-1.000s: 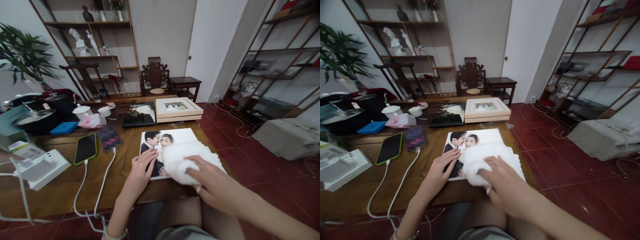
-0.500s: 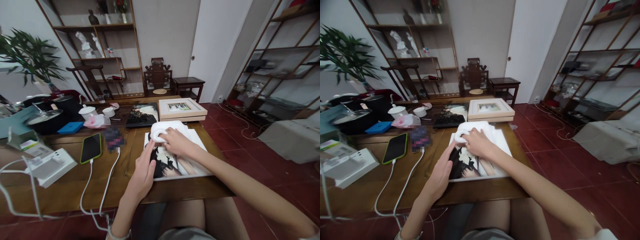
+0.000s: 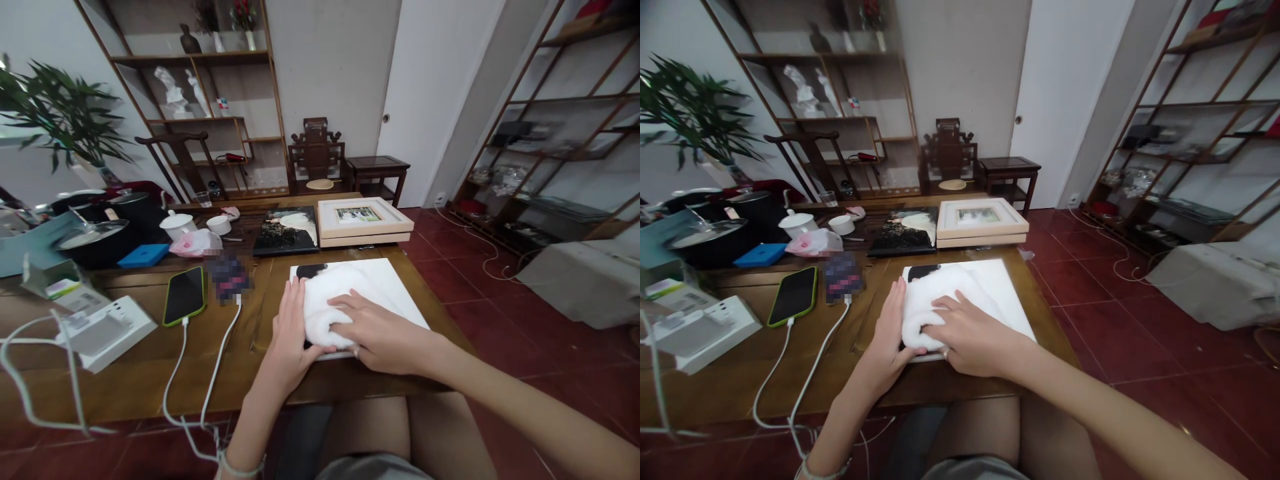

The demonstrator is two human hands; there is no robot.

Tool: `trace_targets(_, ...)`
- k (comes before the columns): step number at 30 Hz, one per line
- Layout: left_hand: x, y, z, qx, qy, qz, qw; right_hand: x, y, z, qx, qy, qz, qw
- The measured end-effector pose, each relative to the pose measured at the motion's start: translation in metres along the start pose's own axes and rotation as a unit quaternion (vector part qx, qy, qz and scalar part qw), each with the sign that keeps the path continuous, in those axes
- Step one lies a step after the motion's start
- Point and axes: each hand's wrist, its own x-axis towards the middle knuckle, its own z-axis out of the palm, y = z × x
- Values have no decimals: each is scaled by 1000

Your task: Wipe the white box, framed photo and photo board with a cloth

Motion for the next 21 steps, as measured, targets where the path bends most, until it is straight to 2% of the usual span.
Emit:
trace_targets(4,0,5,-4,31,-37,2,999,-31,-4,-13,62,-21,30,997)
trace_targets(8,2,7,-4,46,-52,-33,997,-58,-3,-27,111,-59,83,989)
trace_targets(13,3,10,-2,65,-51,-48,995,-84,29,-21,78,-41,176,980)
trace_targets(17,3,12,-2,70,-40,-42,996,-85,69,-15,46,-3,246,968)
trace_targets(21,3,10,-3,65,-40,-43,996,-59,92,-19,10,23,264,964)
